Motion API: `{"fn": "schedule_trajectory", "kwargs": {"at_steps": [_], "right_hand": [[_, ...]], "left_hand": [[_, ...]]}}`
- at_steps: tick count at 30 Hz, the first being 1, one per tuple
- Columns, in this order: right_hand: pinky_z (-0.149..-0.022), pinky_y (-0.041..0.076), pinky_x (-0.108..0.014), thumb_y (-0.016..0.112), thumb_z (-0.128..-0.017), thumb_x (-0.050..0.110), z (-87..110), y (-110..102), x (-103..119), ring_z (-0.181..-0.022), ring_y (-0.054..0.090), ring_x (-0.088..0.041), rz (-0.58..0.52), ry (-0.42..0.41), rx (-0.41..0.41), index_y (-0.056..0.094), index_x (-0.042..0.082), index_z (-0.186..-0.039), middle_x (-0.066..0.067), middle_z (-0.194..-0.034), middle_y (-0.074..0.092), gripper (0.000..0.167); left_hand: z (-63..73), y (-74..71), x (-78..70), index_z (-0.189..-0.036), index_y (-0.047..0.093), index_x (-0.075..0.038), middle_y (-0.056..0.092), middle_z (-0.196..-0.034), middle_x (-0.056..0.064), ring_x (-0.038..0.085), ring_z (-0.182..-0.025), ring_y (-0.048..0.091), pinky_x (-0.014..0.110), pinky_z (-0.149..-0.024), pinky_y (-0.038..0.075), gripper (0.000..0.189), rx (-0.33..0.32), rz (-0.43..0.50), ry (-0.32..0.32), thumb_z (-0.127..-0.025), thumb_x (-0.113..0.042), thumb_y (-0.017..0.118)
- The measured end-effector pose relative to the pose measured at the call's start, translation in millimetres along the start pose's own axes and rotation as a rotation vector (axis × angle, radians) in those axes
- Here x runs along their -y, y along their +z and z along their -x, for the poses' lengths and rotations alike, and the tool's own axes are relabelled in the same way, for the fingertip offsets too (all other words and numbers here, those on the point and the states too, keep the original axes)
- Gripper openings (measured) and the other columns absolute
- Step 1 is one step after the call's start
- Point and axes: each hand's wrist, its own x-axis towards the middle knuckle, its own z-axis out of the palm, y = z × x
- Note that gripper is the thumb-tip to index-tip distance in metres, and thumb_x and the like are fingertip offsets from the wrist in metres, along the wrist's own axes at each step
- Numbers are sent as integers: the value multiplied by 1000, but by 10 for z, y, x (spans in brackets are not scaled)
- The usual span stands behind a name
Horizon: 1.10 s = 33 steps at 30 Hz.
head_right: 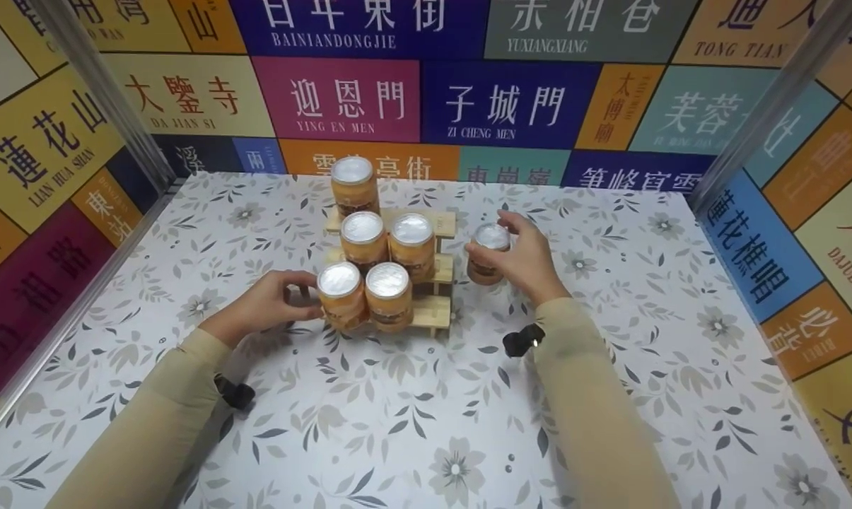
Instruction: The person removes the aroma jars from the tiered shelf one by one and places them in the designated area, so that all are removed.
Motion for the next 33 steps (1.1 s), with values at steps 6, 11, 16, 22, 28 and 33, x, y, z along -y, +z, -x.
{"fn": "schedule_trajectory", "kwargs": {"at_steps": [6,11,16,22,28,33], "right_hand": [[-120,35,-51,78,-84,60,-3,31,172,-146,41,-33,-11,-30,-51,43,15,-155,-9,-156,50,91],[-120,35,-48,77,-90,50,16,80,345,-148,40,-30,-23,-74,-69,52,14,-150,-8,-156,48,74],[-117,40,-46,74,-95,42,53,151,538,-142,47,-27,-75,-92,-68,57,14,-144,-7,-150,54,59],[-114,43,-45,74,-95,39,84,225,767,-135,54,-26,-161,-148,-19,60,14,-140,-6,-145,59,54],[-112,44,-46,78,-92,37,64,308,1011,-132,56,-25,-192,-219,34,62,15,-138,-7,-143,60,54],[-110,45,-45,79,-91,39,40,400,1155,-130,57,-25,-165,-233,63,61,17,-138,-5,-141,60,55]], "left_hand": [[0,-9,19,-116,76,-20,73,-117,-3,21,-104,61,37,-88,49,33,-5,4,3,-84,-21,85],[0,-12,27,-117,76,-20,74,-117,-2,21,-104,61,37,-89,49,35,-9,5,7,-84,-21,85],[-1,-3,20,-117,75,-19,73,-118,-2,21,-105,61,38,-91,49,35,-5,15,1,-83,-20,85],[5,24,32,-116,75,-20,73,-118,-3,20,-105,61,39,-93,49,34,-4,29,3,-84,-22,85],[10,23,50,-116,75,-20,74,-118,-1,21,-104,62,39,-90,50,33,-9,24,9,-85,-21,84],[-14,17,47,-117,75,-21,73,-117,-3,20,-103,62,36,-88,49,33,1,33,-5,-85,-22,84]]}}
